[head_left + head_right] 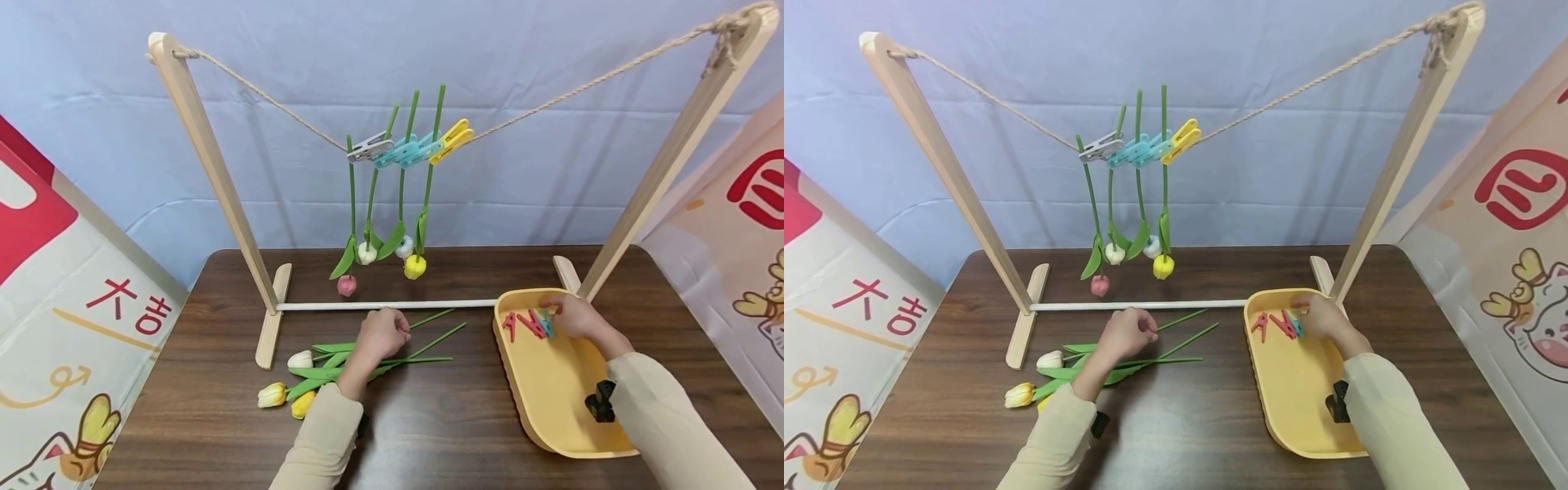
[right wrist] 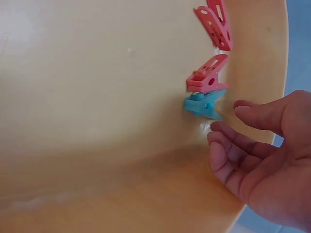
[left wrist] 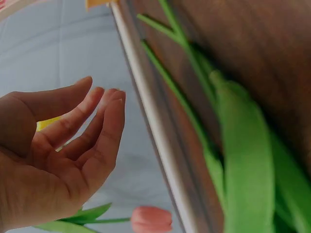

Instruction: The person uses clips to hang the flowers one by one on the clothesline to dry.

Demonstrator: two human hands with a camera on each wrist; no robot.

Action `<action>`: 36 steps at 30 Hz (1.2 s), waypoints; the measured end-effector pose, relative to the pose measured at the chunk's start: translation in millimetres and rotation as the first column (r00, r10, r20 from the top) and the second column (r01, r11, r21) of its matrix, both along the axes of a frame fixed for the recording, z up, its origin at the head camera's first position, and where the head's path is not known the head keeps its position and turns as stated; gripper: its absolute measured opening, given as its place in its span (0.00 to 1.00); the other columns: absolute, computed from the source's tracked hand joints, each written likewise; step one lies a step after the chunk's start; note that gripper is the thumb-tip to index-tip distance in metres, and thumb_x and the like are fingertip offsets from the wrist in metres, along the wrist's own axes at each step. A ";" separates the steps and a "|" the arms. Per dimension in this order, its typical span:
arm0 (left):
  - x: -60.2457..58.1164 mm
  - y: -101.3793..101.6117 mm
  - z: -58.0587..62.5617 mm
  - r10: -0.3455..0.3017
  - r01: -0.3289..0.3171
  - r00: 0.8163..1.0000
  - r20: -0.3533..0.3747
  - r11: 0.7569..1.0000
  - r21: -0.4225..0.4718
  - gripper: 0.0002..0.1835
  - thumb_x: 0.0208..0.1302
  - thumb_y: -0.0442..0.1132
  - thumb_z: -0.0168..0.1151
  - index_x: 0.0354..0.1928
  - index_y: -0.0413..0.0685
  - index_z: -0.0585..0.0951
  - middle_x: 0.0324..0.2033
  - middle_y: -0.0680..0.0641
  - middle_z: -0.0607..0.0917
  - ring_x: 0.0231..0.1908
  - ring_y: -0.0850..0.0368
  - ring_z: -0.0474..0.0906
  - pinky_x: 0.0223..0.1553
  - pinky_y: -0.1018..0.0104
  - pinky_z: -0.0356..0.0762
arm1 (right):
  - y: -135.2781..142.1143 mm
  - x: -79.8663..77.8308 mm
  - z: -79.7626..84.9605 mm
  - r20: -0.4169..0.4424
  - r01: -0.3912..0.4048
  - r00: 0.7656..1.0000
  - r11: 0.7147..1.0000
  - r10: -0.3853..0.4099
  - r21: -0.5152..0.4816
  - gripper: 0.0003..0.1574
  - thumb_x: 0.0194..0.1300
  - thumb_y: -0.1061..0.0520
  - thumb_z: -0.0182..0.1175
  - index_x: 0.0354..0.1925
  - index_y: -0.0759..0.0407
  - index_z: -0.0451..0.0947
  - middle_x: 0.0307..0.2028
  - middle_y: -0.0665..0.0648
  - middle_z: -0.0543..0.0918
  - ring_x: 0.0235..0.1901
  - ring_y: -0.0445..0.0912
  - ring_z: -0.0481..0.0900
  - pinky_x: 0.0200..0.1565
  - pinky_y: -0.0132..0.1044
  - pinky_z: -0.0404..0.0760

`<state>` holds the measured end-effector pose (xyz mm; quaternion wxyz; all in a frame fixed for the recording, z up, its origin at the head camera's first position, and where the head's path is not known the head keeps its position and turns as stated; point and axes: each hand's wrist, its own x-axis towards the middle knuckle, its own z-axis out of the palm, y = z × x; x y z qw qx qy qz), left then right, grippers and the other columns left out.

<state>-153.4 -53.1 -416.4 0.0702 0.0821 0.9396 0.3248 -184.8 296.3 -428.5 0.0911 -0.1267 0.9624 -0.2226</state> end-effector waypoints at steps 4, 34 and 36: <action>5.2 4.1 -9.0 -0.018 0.019 0.999 0.028 0.999 -0.036 0.04 0.48 0.32 0.66 0.21 0.48 0.81 0.20 0.54 0.79 0.28 0.52 0.76 0.31 0.62 0.73 | 2.9 -1.7 -5.9 -0.044 -0.021 0.999 1.000 0.022 0.011 0.14 0.49 0.72 0.50 0.35 0.76 0.76 0.33 0.71 0.79 0.28 0.55 0.75 0.29 0.44 0.73; 10.1 22.8 -1.9 -0.069 0.069 0.998 -0.001 0.998 -0.011 0.05 0.52 0.37 0.66 0.23 0.49 0.80 0.19 0.55 0.78 0.25 0.57 0.74 0.29 0.65 0.71 | -5.7 4.5 22.4 0.036 -0.053 0.998 0.998 0.051 0.046 0.12 0.48 0.70 0.56 0.14 0.60 0.72 0.13 0.47 0.70 0.15 0.41 0.63 0.20 0.35 0.64; 9.5 27.2 1.8 -0.105 0.105 0.994 -0.029 0.994 -0.001 0.03 0.53 0.37 0.66 0.25 0.48 0.81 0.18 0.56 0.78 0.24 0.59 0.74 0.28 0.66 0.71 | -14.1 3.9 33.5 0.010 -0.075 0.997 0.996 0.075 0.042 0.13 0.50 0.70 0.56 0.14 0.59 0.71 0.13 0.47 0.69 0.15 0.41 0.62 0.21 0.35 0.63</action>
